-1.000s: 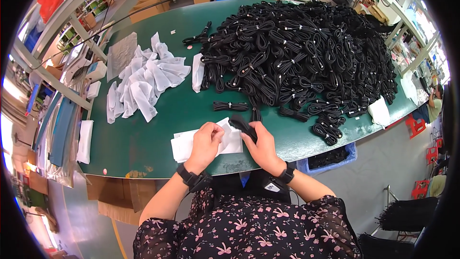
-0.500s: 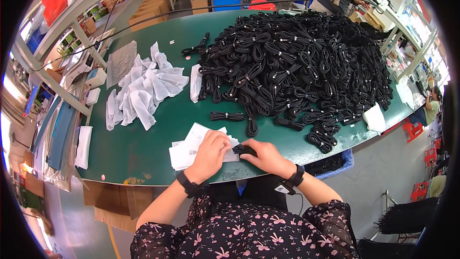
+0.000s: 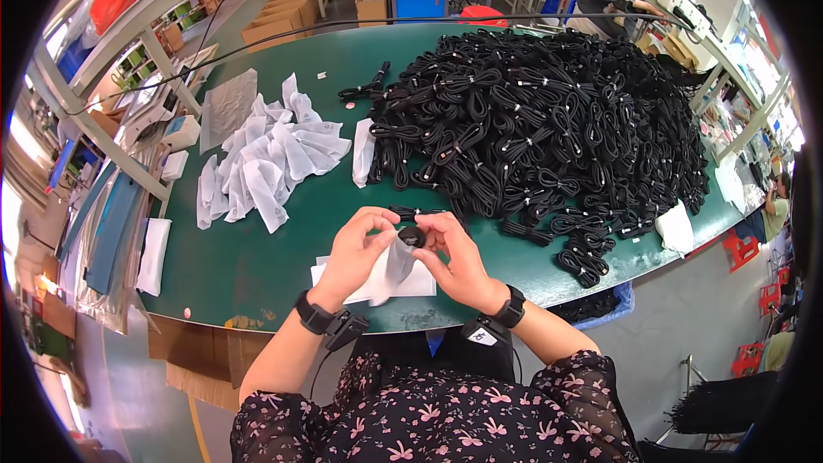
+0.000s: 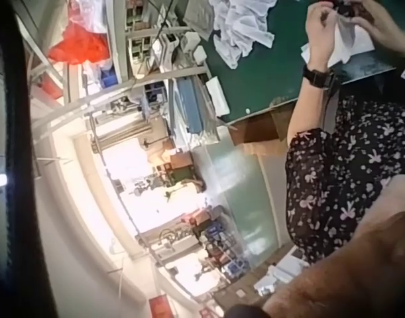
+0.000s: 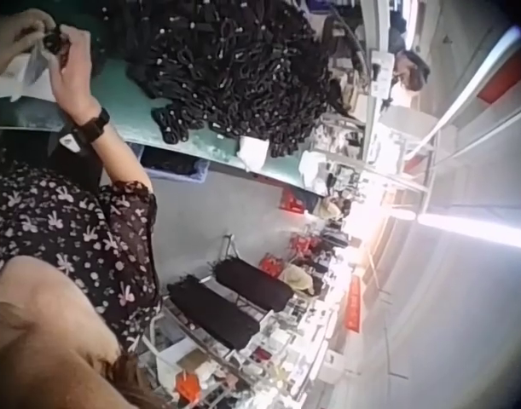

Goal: The person gathers a stack of white bags and black cables by hand, then places each cable into a bag one at a time. After placing the packaged items onto a pile, the person picks up a green cloth.

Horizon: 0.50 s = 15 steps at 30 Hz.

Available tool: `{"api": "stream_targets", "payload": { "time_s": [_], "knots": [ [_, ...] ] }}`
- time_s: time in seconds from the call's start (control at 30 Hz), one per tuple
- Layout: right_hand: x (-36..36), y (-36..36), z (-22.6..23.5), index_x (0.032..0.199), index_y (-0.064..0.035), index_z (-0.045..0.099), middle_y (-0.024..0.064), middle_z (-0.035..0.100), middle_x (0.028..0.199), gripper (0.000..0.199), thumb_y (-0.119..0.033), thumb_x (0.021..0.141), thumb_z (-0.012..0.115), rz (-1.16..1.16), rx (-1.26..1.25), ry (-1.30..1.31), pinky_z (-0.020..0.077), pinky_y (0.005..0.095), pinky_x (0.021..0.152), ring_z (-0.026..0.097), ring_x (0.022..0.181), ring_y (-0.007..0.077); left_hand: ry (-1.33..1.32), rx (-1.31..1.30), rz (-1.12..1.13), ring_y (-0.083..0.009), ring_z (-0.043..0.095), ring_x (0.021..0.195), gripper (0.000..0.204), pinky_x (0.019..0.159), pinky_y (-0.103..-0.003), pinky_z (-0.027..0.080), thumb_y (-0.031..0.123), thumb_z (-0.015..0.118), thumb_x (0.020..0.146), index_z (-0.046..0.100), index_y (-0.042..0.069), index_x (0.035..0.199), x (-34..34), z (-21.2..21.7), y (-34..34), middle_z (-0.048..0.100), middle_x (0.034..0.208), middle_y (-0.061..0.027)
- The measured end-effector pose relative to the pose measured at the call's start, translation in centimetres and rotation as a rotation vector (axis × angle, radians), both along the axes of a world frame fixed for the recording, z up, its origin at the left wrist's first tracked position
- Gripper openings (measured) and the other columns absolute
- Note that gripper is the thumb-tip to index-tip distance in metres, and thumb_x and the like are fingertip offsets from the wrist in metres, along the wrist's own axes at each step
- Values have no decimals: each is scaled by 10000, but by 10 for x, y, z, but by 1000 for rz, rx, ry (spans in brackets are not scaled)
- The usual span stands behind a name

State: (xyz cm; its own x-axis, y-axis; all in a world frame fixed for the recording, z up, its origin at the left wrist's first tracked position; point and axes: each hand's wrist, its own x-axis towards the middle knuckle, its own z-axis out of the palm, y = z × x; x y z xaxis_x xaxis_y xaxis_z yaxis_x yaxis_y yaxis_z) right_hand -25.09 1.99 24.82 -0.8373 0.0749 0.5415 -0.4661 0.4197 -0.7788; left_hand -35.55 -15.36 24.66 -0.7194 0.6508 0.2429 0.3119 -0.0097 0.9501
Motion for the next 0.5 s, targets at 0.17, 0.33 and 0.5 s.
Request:
{"api": "stream_targets", "payload": {
  "time_s": [0.17,0.33,0.5],
  "knots": [
    [-18,-3,10,1185,-22,546,143,534,1042,381,-6,835,697,33,43,2,501,322,680,584,808,241,-570,308,81,-172,588,999,214,863,-316,488,183,549,983,635,11,1078,-30,11,-10,613,1155,-72],
    [-62,23,-30,1119,-20,566,174,562,1102,293,-11,842,660,-224,595,49,527,378,733,613,842,283,417,3,763,-197,637,915,245,800,-321,514,144,583,952,598,-10,1141,-111,11,-56,649,1064,-111],
    [-78,43,-69,1069,-18,547,189,580,1027,236,-66,856,636,-253,850,-180,521,448,699,622,807,351,321,-304,111,-208,615,876,266,773,-311,500,79,654,865,615,36,1124,-10,22,-17,622,1053,-101]
  ]
}}
